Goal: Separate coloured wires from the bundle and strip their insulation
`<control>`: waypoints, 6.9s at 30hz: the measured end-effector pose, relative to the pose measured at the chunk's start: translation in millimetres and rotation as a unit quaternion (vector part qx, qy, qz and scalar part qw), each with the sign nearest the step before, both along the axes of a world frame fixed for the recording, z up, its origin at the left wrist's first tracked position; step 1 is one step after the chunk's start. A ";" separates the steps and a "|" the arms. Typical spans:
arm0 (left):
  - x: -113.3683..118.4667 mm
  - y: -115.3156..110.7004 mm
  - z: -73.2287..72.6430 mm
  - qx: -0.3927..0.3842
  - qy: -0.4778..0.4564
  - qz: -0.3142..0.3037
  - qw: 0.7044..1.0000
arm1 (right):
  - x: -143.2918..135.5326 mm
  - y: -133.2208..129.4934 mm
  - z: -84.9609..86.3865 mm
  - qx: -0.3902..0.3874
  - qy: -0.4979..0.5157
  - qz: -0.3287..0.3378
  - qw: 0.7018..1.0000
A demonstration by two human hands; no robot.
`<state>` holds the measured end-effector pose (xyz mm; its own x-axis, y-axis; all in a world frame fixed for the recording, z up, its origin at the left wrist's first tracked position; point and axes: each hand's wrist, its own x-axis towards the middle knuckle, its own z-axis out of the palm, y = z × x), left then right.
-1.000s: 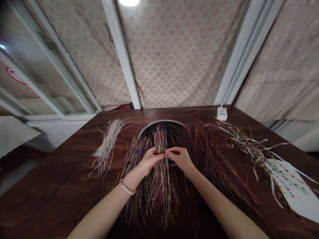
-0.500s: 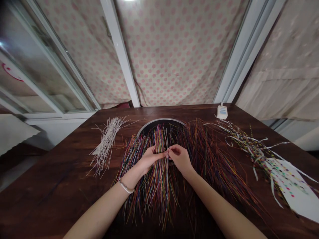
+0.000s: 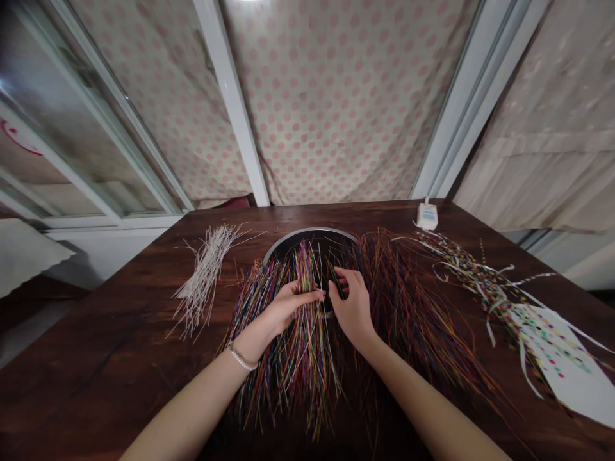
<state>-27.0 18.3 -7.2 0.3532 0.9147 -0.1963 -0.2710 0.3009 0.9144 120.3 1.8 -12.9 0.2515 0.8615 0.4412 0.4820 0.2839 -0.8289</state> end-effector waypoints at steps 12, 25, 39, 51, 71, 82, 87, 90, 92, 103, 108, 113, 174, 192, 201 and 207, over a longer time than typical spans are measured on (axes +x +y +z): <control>0.2 -0.8 -2.5 0.020 0.003 -0.017 1.000 | 0.7 3.0 -1.6 -0.184 0.222 0.132 0.948; -1.6 1.2 -3.9 -0.048 -0.071 -0.030 0.996 | 30.3 9.0 23.0 -0.287 0.368 0.212 0.859; -2.8 1.5 -2.2 -0.039 -0.027 -0.019 0.999 | 5.3 2.2 10.0 -0.324 0.269 0.229 0.877; -1.8 0.3 0.2 -0.039 -0.026 -0.024 0.999 | 2.0 1.9 12.9 -0.290 0.245 0.190 0.906; -0.3 0.9 -4.5 -0.003 -0.020 -0.023 1.000 | -0.1 3.1 7.7 -0.242 0.204 0.170 0.933; 0.6 -0.6 -3.1 -0.029 -0.011 -0.018 0.999 | 10.5 10.2 15.1 -0.161 0.366 0.106 0.910; -0.1 -2.3 1.4 -0.042 -0.013 -0.019 0.999 | 20.1 10.1 18.8 -0.195 0.425 0.127 0.875; -0.7 -2.3 2.4 -0.050 -0.012 -0.018 0.998 | 38.1 13.0 25.9 -0.179 0.454 0.137 0.862; -1.3 -2.0 2.7 -0.047 -0.015 -0.022 0.999 | 52.4 14.9 33.1 -0.149 0.469 0.130 0.861; -3.2 -1.4 2.0 -0.038 -0.028 0.009 0.999 | 8.9 -3.7 22.1 -0.362 0.257 0.258 0.858; -3.1 -0.8 0.9 -0.021 -0.028 -0.009 0.999 | 6.5 -4.0 15.7 -0.349 0.236 0.228 0.878; -2.6 -0.9 -3.5 -0.010 -0.022 -0.001 1.000 | 10.2 -1.8 15.6 -0.353 0.238 0.214 0.879; -3.0 0.3 -8.3 0.001 0.002 -0.009 1.000 | 22.3 5.0 21.4 -0.219 0.300 0.120 0.921; -3.4 1.8 -8.3 -0.048 -0.033 0.027 0.998 | 46.2 10.3 38.0 -0.078 0.457 0.107 0.880; -1.4 1.8 -7.2 -0.059 -0.061 0.054 0.995 | 56.3 11.7 40.1 -0.049 0.481 0.086 0.871; -2.3 4.5 -9.9 -0.068 -0.086 0.091 0.990 | 73.3 9.1 53.9 -0.007 0.487 0.071 0.870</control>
